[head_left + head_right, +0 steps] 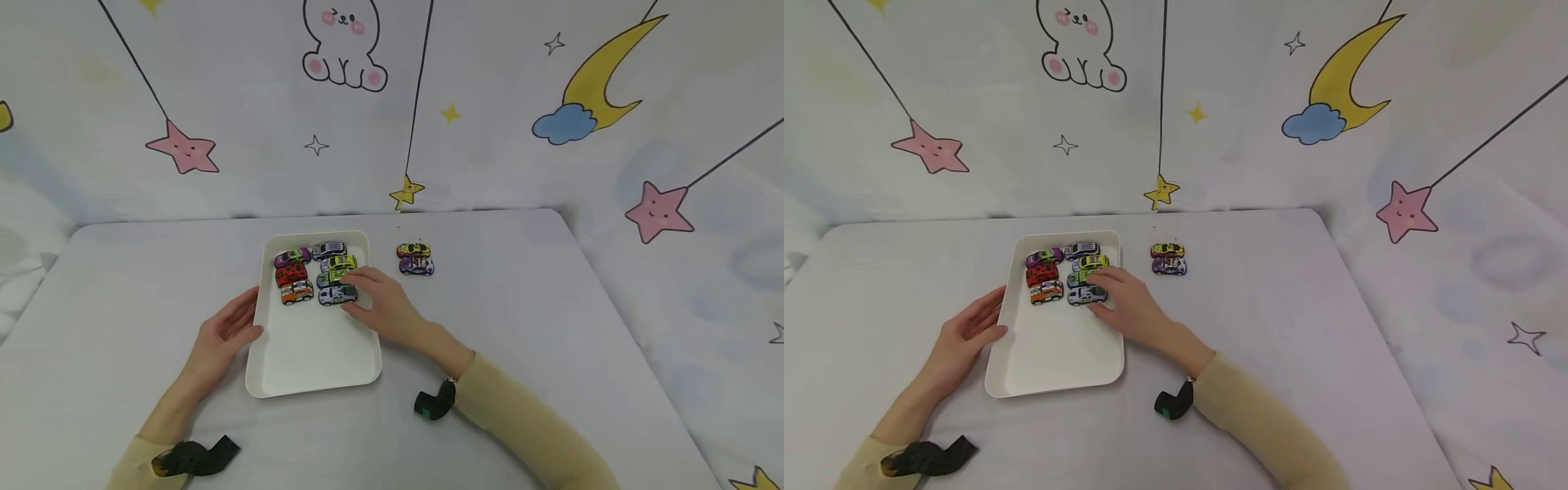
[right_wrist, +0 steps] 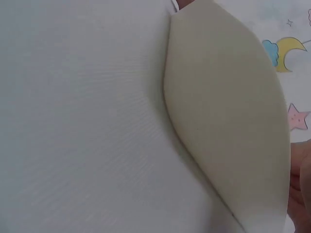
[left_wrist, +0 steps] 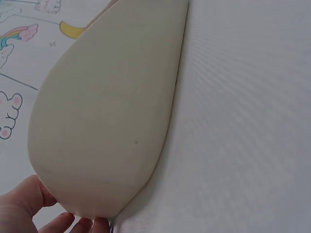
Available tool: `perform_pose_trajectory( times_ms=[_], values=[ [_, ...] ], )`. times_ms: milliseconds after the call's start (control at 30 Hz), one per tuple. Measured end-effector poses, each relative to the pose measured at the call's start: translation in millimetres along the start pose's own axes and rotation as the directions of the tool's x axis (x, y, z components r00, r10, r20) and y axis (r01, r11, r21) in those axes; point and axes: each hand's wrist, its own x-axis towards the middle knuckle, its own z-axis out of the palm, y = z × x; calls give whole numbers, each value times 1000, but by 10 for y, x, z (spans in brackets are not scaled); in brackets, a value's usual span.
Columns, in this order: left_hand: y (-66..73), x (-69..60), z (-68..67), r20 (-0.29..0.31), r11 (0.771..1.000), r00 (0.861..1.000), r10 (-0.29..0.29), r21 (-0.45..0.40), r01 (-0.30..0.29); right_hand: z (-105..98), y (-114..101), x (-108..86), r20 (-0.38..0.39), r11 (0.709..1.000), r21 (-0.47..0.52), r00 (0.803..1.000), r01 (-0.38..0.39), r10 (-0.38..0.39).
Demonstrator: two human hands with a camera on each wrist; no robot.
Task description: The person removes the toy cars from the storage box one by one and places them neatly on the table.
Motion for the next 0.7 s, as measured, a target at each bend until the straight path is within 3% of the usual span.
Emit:
perform_pose_trajectory(
  times_ms=[133, 267, 700],
  values=[
    [-2, 1, -13, -1, 1000, 1000, 6, -6, -6, 30, -51, 117, 125, 996, -52, 989, -68, 74],
    [-12, 8, -8, 11, 1000, 1000, 8, -30, -8, 45, -71, 141, 194, 991, -99, 975, -90, 108],
    [-16, 4, -13, 0, 999, 1000, 10, -30, -10, 83, -75, 146, 215, 990, -136, 974, -36, 65]
  ],
)
